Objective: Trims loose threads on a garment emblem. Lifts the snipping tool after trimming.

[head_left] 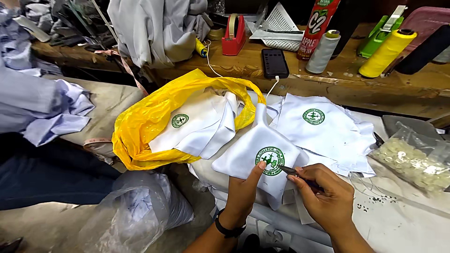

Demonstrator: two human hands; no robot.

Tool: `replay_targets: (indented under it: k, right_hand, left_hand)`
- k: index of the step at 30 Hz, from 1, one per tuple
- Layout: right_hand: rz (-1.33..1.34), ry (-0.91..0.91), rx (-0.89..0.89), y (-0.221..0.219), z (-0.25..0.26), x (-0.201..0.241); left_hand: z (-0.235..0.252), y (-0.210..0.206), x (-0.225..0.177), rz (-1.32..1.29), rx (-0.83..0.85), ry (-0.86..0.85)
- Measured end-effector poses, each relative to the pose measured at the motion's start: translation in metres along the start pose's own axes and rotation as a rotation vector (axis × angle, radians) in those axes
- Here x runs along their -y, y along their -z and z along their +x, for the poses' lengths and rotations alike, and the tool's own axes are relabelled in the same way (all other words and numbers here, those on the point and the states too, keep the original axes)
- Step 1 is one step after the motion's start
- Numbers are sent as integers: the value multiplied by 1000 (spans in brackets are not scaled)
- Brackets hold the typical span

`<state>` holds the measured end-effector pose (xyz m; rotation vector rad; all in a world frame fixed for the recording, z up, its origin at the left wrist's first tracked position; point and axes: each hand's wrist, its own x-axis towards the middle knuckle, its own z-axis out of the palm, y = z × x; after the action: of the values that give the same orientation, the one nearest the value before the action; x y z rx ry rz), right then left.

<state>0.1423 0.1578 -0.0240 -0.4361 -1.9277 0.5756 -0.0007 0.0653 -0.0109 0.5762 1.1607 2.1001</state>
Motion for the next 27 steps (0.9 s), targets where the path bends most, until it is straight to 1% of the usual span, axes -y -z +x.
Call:
replay_targets:
  k: [4,6,10,14,19,23,27]
  right_hand:
    - [66,-73,55,4,-1,3]
    - [93,-105,54,5,-2,4]
    - [60,-108,35,6,0,6]
    - [29,-83,53,7,1,5]
    - [27,-86,66,8,3,4]
    - [24,-97,71,8,1,5]
    - [-19,-90,38,8,0,9]
  left_hand:
    - [-1,-2,2,5,-15,-52]
    - [-1,-2,3,14,-19,-76]
    - [-2,-1,4,52,-12,-134]
    - [-2,1,6,90,15,-198]
    - [-2,2,5,69,26,-167]
    - [-2,0,5,68,2,-140]
    - [-2,0,8,111,-21,-200]
